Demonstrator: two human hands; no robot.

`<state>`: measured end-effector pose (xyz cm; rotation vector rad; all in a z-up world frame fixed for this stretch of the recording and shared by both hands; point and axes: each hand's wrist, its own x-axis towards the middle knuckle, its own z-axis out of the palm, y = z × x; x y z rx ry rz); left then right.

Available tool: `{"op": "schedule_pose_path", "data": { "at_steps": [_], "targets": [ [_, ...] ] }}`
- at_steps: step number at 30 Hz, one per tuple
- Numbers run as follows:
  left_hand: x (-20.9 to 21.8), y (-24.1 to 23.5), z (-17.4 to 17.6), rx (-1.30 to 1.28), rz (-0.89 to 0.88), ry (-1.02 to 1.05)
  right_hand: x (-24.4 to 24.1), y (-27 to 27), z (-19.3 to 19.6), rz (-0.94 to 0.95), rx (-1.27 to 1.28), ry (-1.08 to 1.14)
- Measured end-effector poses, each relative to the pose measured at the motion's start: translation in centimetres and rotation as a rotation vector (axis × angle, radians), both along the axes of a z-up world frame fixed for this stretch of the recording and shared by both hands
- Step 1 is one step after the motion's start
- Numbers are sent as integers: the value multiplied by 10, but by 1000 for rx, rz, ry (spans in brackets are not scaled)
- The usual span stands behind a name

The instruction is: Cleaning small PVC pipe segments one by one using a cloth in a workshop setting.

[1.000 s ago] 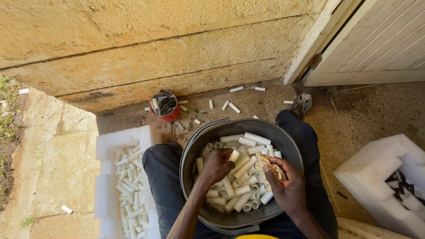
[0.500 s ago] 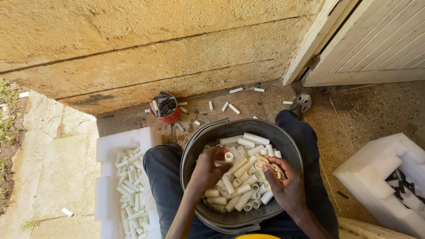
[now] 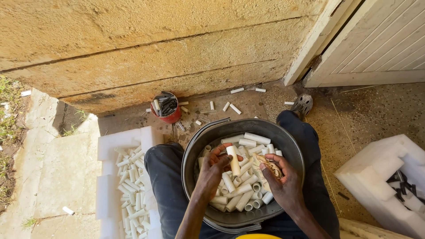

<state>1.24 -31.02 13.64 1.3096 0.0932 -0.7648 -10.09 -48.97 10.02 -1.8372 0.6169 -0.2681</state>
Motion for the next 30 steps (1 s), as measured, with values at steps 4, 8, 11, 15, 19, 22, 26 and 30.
{"op": "schedule_pose_path", "data": {
  "at_steps": [4,8,11,15,19,22,26,30],
  "targets": [
    [-13,-10,-3,54,37,1,9,19,16,21,152,6],
    [-24,-11,-11,70,0,-67,25,28,50,-121,612,202],
    [-37,-15,-16,-4,-19,-98,32,25,53,-192,803,220],
    [-29,-21,1,-155,192,119,32,37,75,-137,753,238],
    [-29,-23,-10,-126,276,123,34,35,77,-40,681,360],
    [-33,-21,-8,-101,295,129,35,33,69,-99,918,282],
    [-34,-23,-18,-153,251,81,38,29,65,-214,1079,295],
    [-34,-19,15,143,89,-225,31,29,51,-132,1063,229]
  ]
}}
